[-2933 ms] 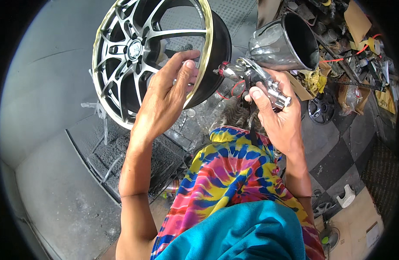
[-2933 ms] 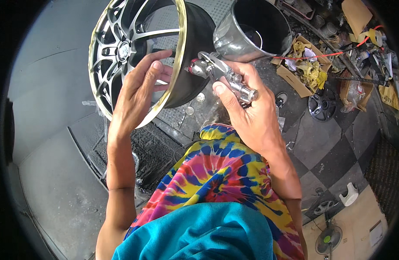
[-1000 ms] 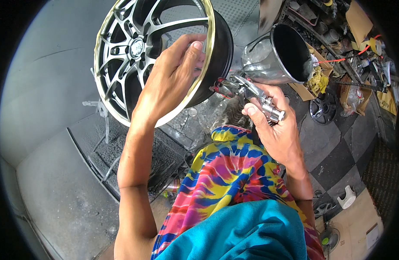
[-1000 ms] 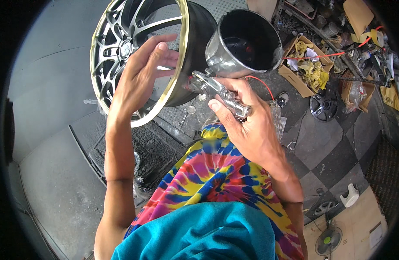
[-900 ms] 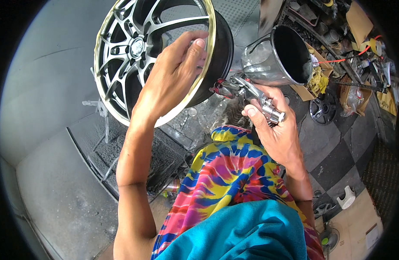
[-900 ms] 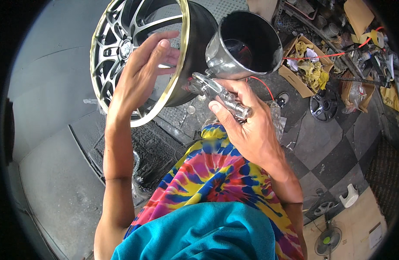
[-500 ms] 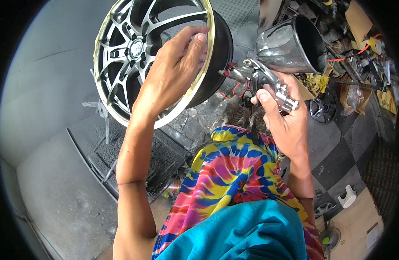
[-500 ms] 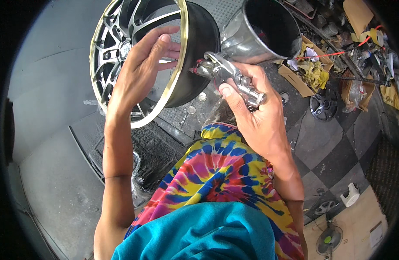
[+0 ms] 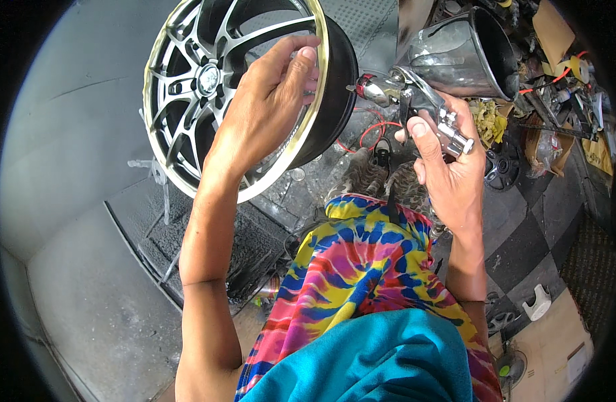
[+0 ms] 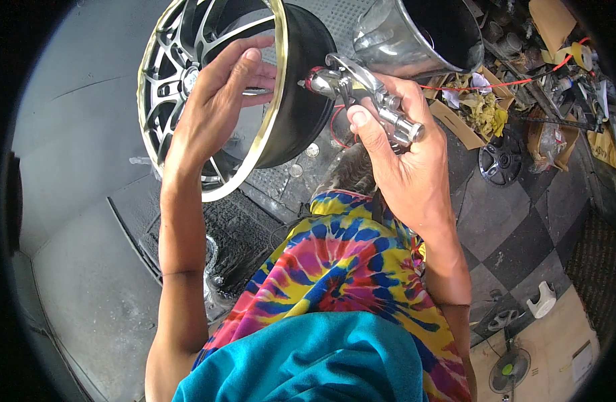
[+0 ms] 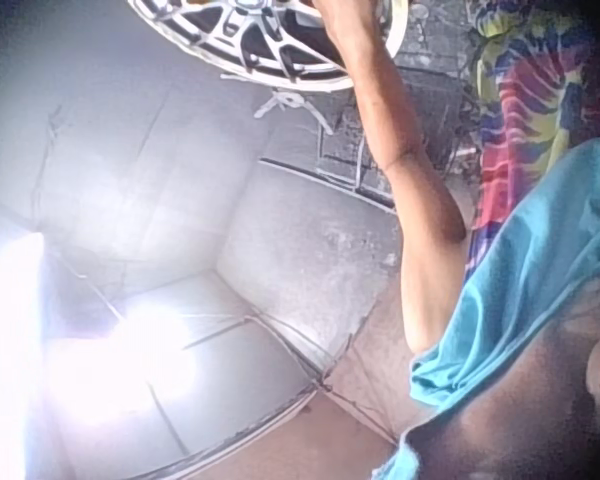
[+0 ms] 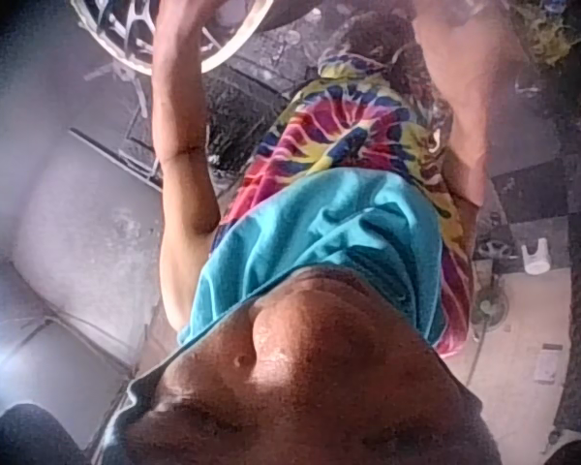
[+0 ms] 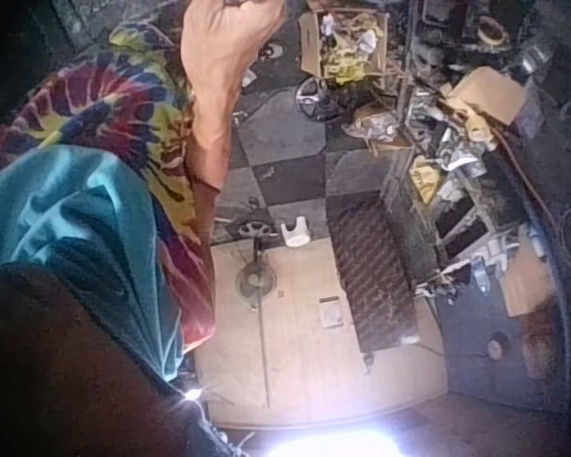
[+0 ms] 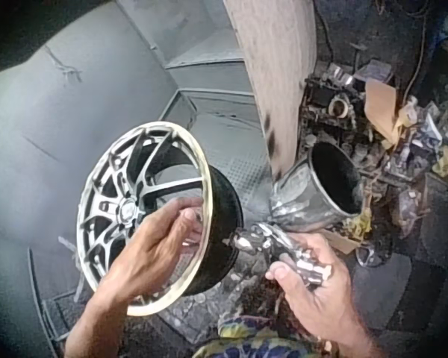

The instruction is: The person prepares a car rim for painting by holding a piece of cardboard against it while using a spray gun to apply paint to the inner edge.

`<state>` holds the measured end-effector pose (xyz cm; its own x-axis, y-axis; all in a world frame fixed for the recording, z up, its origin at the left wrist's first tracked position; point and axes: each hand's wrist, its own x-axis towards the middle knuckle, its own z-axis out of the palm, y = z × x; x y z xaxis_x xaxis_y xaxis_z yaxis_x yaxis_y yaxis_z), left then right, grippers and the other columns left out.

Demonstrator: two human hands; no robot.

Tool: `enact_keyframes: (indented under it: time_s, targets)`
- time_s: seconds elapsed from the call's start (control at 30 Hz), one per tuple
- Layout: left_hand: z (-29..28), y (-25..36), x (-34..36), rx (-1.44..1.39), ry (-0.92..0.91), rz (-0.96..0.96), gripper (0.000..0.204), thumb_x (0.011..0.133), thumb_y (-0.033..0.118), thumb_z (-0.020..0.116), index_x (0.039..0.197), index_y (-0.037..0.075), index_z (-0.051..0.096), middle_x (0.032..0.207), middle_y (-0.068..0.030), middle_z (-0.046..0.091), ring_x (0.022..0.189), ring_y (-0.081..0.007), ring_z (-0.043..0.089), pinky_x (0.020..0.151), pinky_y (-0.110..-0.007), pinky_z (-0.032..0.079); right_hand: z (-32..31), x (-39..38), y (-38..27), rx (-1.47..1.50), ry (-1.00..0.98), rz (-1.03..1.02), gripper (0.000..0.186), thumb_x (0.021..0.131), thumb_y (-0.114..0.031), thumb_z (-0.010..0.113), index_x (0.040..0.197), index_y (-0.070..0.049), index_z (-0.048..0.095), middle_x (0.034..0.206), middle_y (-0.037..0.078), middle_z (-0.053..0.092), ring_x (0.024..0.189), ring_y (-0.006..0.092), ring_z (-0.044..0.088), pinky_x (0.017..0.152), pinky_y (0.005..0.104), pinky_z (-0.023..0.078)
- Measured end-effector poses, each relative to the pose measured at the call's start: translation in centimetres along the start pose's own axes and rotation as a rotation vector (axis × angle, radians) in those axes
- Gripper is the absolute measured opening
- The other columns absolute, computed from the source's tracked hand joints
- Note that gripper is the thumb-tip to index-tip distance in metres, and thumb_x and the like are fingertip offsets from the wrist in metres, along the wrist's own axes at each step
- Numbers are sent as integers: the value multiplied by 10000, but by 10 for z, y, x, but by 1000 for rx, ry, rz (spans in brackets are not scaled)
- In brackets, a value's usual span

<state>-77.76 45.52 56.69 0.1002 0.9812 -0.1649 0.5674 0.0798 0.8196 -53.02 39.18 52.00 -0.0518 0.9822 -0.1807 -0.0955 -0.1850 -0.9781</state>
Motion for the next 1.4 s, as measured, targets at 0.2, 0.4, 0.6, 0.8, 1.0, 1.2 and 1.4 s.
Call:
enact_keyframes:
  time_s: [0.2, 0.4, 0.6, 0.8, 1.0, 1.2, 1.4]
  targets:
    - [4, 29, -12, 410, 163, 264, 318, 1138, 183, 535, 1321, -43, 665, 1000, -313, 754, 986, -451, 770, 882, -487, 582, 0, 2, 5, -54, -6, -67, 356, 1088, -197, 722, 1397, -46, 631, 1019, 32, 744, 776, 16, 593, 619, 201, 463]
    - [-4, 14, -25, 184, 70, -84, 382, 1180, 259, 498, 1370, -29, 661, 990, -208, 784, 962, -288, 785, 888, -408, 603, 0, 1, 1, -34, -42, -14, 350, 1098, -185, 703, 1410, -48, 621, 1009, 19, 736, 725, -3, 589, 535, 179, 434]
    - [-2, 15, -23, 41, 3, -136, 407, 1196, 291, 481, 1406, -15, 650, 1019, -166, 785, 961, -219, 771, 901, -366, 613, 2, 0, 2, -18, -39, -55, 363, 1095, -199, 711, 1412, -47, 617, 1003, 17, 741, 701, -9, 569, 528, 182, 418]
    - [0, 14, -24, 34, -1, -130, 414, 1197, 299, 480, 1413, -12, 646, 1022, -162, 782, 957, -220, 767, 893, -368, 614, 1, -5, 0, -17, -60, 43, 335, 1060, -188, 766, 1331, -20, 665, 1052, 74, 777, 960, 111, 727, 850, 302, 574]
    - [-5, 13, -24, 68, -51, -135, 493, 1204, 383, 464, 1475, 1, 617, 1102, -141, 780, 1034, -195, 755, 941, -370, 627, 2, -11, 2, -32, -87, 16, 346, 1053, -194, 772, 1329, -14, 667, 1039, 88, 772, 968, 132, 721, 859, 317, 572]
    - [-2, 9, -24, 47, -27, -121, 465, 1200, 355, 473, 1450, -6, 627, 1077, -157, 786, 995, -211, 763, 912, -367, 624, 5, -18, 7, 19, -108, -23, 342, 1054, -173, 763, 1330, 3, 665, 1078, 106, 770, 1005, 152, 734, 887, 317, 576]
    - [-1, 10, -24, 29, -10, -135, 433, 1196, 335, 487, 1433, 6, 637, 1053, -169, 790, 974, -225, 768, 882, -365, 615, 5, -26, 7, -15, -138, -8, 351, 1054, -156, 758, 1346, 9, 654, 1109, 128, 776, 1007, 165, 755, 883, 322, 589]
